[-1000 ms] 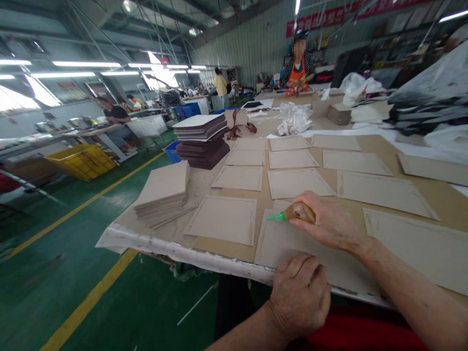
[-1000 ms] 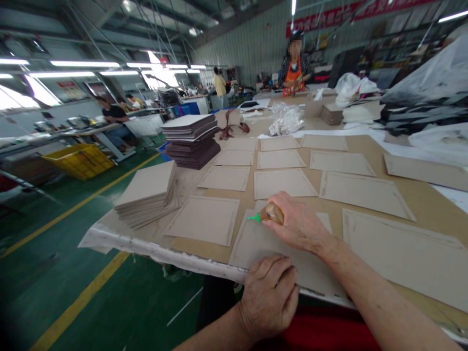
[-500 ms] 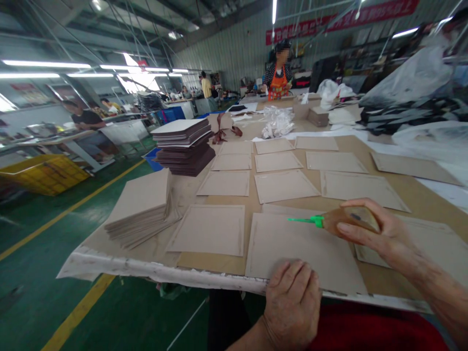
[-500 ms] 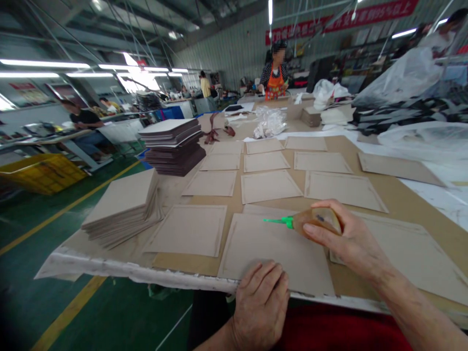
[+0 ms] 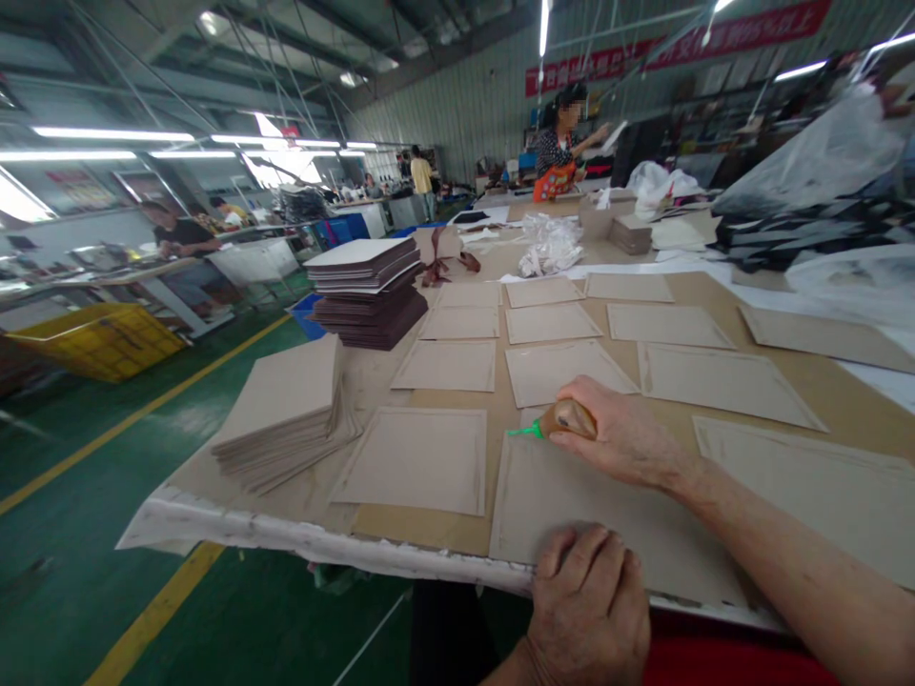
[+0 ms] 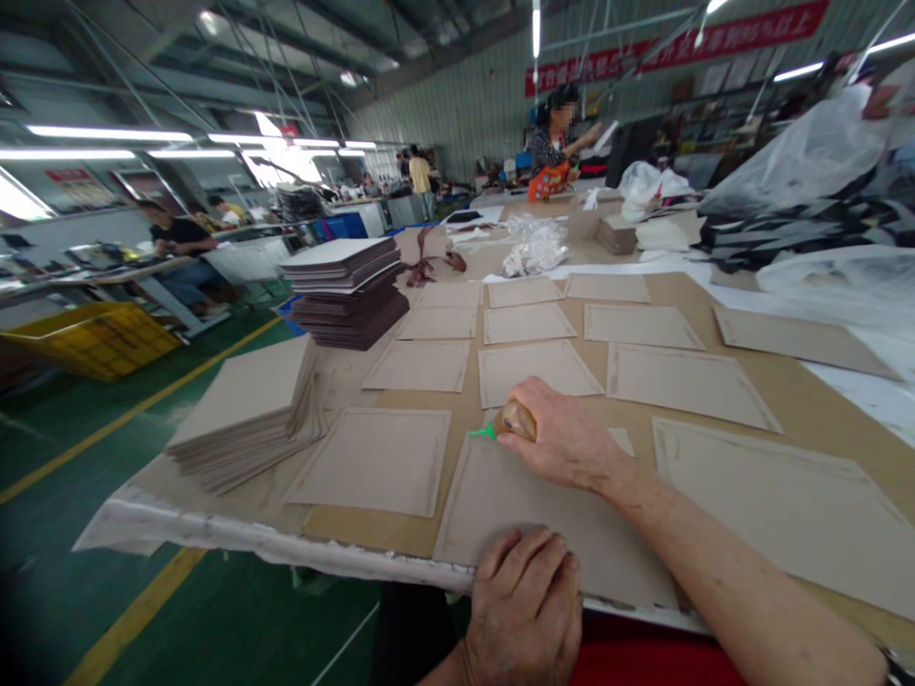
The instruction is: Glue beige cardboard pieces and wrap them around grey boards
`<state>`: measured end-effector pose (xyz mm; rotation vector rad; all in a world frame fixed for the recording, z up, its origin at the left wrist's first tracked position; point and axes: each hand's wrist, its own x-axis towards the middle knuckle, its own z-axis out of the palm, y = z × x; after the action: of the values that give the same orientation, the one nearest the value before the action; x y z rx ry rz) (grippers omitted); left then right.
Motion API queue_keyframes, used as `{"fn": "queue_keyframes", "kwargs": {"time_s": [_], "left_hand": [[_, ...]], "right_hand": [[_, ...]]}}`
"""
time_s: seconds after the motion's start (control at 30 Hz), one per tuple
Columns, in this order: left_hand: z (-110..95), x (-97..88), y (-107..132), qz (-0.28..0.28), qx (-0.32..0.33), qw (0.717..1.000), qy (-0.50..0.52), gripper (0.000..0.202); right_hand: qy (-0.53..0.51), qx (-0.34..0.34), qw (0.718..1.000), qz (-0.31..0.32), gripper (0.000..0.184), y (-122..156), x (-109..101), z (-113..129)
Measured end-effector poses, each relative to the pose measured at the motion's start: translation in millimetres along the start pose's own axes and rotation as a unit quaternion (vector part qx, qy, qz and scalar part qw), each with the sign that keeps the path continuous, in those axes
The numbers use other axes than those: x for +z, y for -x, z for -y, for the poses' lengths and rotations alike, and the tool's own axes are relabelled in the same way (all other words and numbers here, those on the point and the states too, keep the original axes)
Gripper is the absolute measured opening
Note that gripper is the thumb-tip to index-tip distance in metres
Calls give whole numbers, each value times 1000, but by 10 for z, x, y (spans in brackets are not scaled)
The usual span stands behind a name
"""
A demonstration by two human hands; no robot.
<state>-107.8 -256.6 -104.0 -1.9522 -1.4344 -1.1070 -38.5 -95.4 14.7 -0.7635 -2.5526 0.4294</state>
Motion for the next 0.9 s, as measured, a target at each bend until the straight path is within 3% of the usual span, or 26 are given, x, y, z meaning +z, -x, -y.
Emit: {"fn": "queue_keyframes", "kwargs": {"time_s": [0.13,0.37,0.57,0.7,0.9], "left_hand": [[5,-3,18,8,2,1000,6,23],[1,-16,-3,36,-6,999,10,23],[-10,-28,32,66,-16,997,20,26],[4,-33,50,80,-13,996,26,27],[19,-42,46,89,-8,995,36,29]], "right_hand": [[-24,22,999,30,25,53,-102,-37],[-13,64,997,-29,30,141,-222,-217],[34,49,998,16,25,118,-263,-118],[55,71,995,40,25,218,-476,-209],[110,160,979,68,31,579,-860,-495]]}}
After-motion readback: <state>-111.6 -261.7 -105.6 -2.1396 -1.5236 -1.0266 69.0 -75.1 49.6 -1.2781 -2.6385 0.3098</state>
